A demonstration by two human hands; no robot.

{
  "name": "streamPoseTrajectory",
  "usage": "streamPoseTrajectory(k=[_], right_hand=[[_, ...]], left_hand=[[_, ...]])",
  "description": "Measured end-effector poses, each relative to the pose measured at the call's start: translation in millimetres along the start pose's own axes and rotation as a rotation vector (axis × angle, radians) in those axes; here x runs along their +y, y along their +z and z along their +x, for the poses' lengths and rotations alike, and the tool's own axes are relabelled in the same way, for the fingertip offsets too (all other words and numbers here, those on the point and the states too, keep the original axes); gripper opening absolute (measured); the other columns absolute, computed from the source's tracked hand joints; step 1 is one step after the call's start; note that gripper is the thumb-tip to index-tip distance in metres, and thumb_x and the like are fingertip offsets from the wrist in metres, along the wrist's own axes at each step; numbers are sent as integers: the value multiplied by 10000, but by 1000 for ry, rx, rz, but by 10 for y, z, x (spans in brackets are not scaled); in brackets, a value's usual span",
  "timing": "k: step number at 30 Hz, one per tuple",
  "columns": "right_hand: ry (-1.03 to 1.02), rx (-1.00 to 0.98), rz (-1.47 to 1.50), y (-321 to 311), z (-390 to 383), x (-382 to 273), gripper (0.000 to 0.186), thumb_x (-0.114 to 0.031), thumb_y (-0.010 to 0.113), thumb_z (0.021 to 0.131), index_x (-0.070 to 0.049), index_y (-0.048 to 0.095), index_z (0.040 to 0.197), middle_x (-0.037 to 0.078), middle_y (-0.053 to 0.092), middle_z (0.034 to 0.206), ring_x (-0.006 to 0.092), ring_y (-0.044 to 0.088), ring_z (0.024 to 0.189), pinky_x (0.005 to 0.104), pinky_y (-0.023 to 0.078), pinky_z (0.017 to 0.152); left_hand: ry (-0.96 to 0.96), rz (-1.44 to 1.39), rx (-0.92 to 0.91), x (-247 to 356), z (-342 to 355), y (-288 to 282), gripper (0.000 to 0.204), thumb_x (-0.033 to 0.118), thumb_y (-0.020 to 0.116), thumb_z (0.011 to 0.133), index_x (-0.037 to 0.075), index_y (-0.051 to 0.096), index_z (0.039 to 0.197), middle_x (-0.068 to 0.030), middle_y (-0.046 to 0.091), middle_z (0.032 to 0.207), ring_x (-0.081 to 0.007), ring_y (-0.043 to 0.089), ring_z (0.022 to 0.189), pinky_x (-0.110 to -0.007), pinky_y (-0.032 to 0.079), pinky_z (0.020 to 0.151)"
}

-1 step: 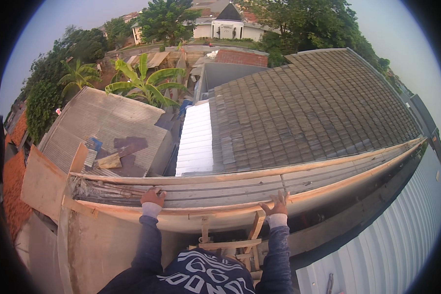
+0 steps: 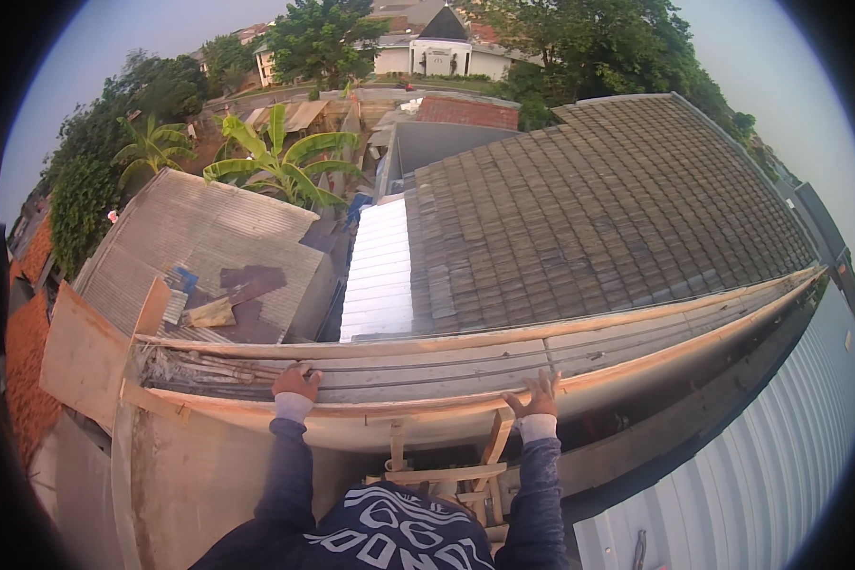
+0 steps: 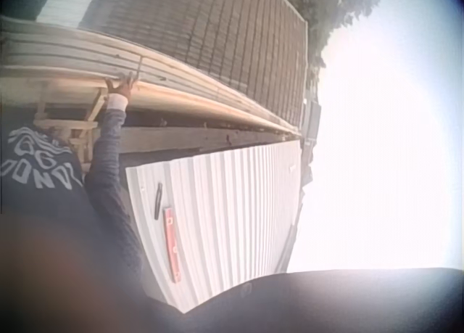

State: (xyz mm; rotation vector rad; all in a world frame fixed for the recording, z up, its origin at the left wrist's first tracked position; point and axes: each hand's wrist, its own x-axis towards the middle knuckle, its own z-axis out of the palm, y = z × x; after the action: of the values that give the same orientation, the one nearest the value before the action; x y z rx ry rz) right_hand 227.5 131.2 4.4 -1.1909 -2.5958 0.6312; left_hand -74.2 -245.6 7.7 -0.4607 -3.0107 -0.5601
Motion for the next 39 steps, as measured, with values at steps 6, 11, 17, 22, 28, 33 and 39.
streamPoseTrajectory(k=[6,11,17,22,28,33,39], right_hand=[[-7,16,30,-15,-24,-12,644,-484,794,691,-85,648,1174,174,393,1460,386,100,1444,438,249,1155],[-39,71,37,-13,39,-30,623,-465,804,686,-81,656,1155,179,414,1445,382,116,1443,433,276,1142],[-40,75,40,-15,30,-48,611,-464,804,686,-79,661,1140,174,407,1450,385,130,1439,435,287,1137],[-57,74,20,-1,48,-26,611,-463,805,687,-79,660,1139,172,410,1446,387,122,1440,435,282,1141],[-46,79,34,-6,41,-31,614,-459,813,677,-82,661,1137,167,418,1440,388,125,1439,436,283,1140],[-50,90,51,-11,30,-49,606,-456,816,672,-85,666,1129,165,417,1441,389,128,1439,437,280,1141],[-55,90,39,-9,38,-40,605,-458,814,674,-87,667,1128,169,408,1445,390,122,1439,438,269,1145]], left_hand=[[-17,-41,-55,54,-3,-68,383,382,665,800,120,695,1078,-119,637,1164,-319,613,1066,-430,488,910],[-19,-14,-21,80,74,-67,369,379,667,797,143,702,1079,-104,649,1142,-309,623,1040,-419,487,904],[-25,-19,-26,58,81,-49,359,380,665,799,155,706,1075,-101,649,1151,-305,623,1044,-411,488,903],[-28,18,-55,70,91,-60,374,406,656,806,166,701,1090,-100,638,1178,-307,621,1053,-417,487,904],[-21,25,-51,137,68,-124,389,393,670,804,133,698,1092,-116,643,1167,-312,626,1049,-416,495,902],[-28,17,-67,139,66,-159,388,396,664,808,134,697,1093,-109,640,1179,-307,624,1057,-412,495,906],[-26,27,-82,124,89,-134,406,395,676,806,110,693,1095,-115,643,1174,-306,621,1065,-416,494,909]])
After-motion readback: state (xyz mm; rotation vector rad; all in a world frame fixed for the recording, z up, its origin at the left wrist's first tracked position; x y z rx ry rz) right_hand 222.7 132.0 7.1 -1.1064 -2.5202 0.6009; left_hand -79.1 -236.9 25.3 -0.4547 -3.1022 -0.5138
